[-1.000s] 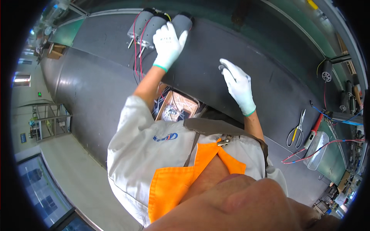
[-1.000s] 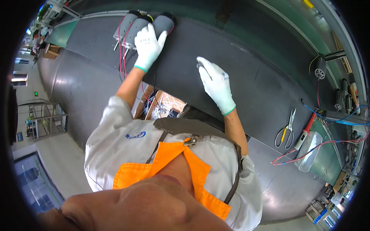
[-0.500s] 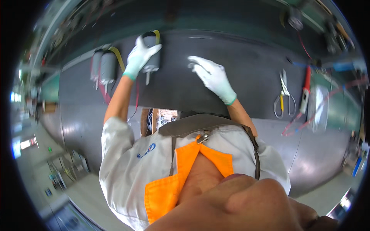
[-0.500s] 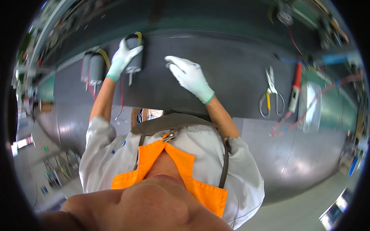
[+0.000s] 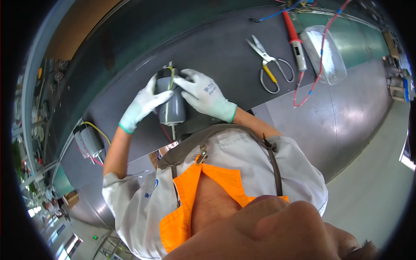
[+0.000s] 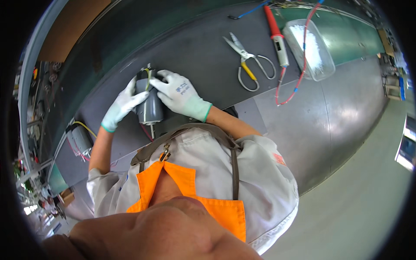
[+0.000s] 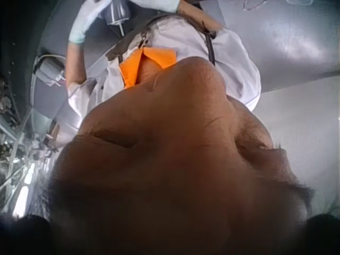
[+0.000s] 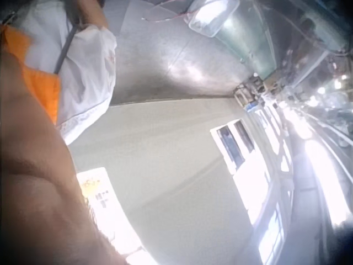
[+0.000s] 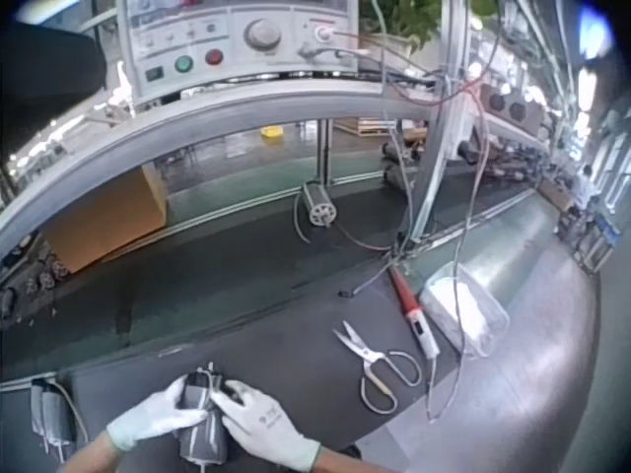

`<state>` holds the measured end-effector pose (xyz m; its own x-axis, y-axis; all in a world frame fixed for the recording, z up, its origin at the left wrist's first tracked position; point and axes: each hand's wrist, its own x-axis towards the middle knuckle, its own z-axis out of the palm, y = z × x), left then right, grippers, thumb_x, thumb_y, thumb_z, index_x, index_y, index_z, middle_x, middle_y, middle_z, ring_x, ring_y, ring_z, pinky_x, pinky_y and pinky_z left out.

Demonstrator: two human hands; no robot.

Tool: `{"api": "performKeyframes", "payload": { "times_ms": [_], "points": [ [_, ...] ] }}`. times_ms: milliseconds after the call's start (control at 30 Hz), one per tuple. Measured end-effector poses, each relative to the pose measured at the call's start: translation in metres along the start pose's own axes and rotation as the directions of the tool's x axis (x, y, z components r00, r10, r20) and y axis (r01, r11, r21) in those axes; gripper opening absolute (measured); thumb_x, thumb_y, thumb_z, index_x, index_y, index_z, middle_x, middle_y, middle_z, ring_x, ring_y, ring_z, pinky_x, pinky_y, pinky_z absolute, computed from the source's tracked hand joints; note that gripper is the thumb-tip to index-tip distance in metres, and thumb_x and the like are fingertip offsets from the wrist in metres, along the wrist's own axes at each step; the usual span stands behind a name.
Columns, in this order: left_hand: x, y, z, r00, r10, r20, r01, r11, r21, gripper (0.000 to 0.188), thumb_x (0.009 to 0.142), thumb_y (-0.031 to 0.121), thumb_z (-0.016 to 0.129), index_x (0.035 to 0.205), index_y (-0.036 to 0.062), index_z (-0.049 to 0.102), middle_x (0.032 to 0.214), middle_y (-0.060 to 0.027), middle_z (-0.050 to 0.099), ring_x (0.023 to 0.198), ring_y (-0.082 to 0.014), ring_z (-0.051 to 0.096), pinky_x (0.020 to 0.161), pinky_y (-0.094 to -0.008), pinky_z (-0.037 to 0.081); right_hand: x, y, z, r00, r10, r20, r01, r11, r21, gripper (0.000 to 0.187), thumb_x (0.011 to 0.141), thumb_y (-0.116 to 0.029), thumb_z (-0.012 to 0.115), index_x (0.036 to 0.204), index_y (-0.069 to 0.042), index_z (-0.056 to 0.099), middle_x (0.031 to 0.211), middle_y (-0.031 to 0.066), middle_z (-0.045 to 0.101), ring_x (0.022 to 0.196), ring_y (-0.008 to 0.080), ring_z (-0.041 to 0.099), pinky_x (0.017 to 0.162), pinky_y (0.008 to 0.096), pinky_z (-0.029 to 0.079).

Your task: The person strips the insulation from wires on small cylindrical motors using pliers and connects them to a testing device with red and blue probes. They repeat this process for several motors, placing each tested unit aside on the workbench.

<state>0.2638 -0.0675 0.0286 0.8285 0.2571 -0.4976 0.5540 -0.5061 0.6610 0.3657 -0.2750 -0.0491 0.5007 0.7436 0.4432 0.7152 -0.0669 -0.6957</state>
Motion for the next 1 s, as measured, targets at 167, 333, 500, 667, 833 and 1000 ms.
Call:
{"api": "performKeyframes", "payload": {
  "times_ms": [167, 333, 500, 667, 833, 1000],
  "points": [
    [-0.010, 0.030, -0.020, 0.981, -0.164, 0.106, 0.172, 0.982, -0.079, 0.100, 0.087, 0.045, 0.075, 0.157, -0.0070, 0.026, 0.132, -0.0257, 0.061, 0.088, -0.0192, 0.067, 0.057, -0.0277, 0.052, 0.008, 0.060, -0.085, 0.932, -0.154, -0.328, 0.048, 0.949, -0.310, 0.028, 0.094, -0.014, 0.060, 0.120, -0.003, 0.065, 0.116, 0.0174, 0.068, 0.106, 0.0364, 0.065, 0.093, 0.0469, 0.052],
    [-0.006, 0.017, -0.026, 0.981, -0.190, 0.033, 0.190, 0.982, 0.019, 0.082, 0.083, 0.029, 0.076, 0.151, -0.0038, 0.041, 0.098, -0.0117, 0.068, 0.077, -0.0147, 0.064, 0.062, -0.0276, 0.053, -0.021, 0.093, -0.249, 0.653, -0.024, -0.757, -0.489, 0.750, -0.445, 0.021, 0.099, -0.011, 0.058, 0.114, -0.004, 0.070, 0.112, 0.0139, 0.072, 0.100, 0.0271, 0.069, 0.091, 0.0367, 0.052],
    [0.001, -0.017, -0.016, 0.991, -0.113, -0.073, 0.115, 0.993, 0.023, 0.076, 0.079, 0.016, 0.072, 0.148, -0.0040, 0.046, 0.096, -0.0099, 0.068, 0.084, -0.0145, 0.065, 0.071, -0.0281, 0.054, -0.057, 0.162, -0.354, 0.462, 0.431, -0.775, -0.825, 0.528, -0.198, 0.032, 0.095, -0.026, 0.063, 0.117, -0.007, 0.075, 0.105, 0.0188, 0.075, 0.095, 0.0285, 0.072, 0.091, 0.0352, 0.053],
    [-0.020, -0.002, -0.011, 0.969, -0.205, -0.138, 0.144, 0.923, -0.358, 0.071, 0.077, 0.011, 0.070, 0.144, -0.0046, 0.050, 0.105, -0.0077, 0.067, 0.088, -0.0152, 0.063, 0.073, -0.0304, 0.055, -0.064, 0.297, -0.381, 0.822, 0.358, -0.442, -0.554, 0.329, -0.765, 0.035, 0.100, -0.032, 0.053, 0.115, -0.008, 0.074, 0.105, 0.0202, 0.074, 0.101, 0.0378, 0.071, 0.092, 0.0440, 0.054],
    [-0.030, -0.017, -0.019, 0.971, -0.236, -0.029, 0.176, 0.797, -0.577, 0.068, 0.086, 0.019, 0.066, 0.145, -0.0068, 0.044, 0.119, -0.0149, 0.060, 0.100, -0.0207, 0.062, 0.086, -0.0348, 0.056, -0.062, 0.364, -0.379, 0.857, 0.409, -0.313, -0.470, 0.370, -0.801, 0.040, 0.104, -0.028, 0.040, 0.122, -0.007, 0.069, 0.111, 0.0215, 0.073, 0.104, 0.0395, 0.070, 0.090, 0.0500, 0.054],
    [-0.025, -0.015, -0.019, 0.995, -0.095, -0.039, 0.071, 0.911, -0.407, 0.087, 0.089, 0.044, 0.064, 0.153, -0.0065, 0.035, 0.143, -0.0271, 0.051, 0.129, -0.0299, 0.054, 0.108, -0.0400, 0.045, -0.114, 0.377, -0.434, 0.692, 0.439, -0.573, -0.720, 0.370, -0.587, 0.049, 0.103, -0.039, 0.040, 0.113, -0.005, 0.074, 0.110, 0.0206, 0.074, 0.105, 0.0365, 0.069, 0.089, 0.0468, 0.052]
  ]
}}
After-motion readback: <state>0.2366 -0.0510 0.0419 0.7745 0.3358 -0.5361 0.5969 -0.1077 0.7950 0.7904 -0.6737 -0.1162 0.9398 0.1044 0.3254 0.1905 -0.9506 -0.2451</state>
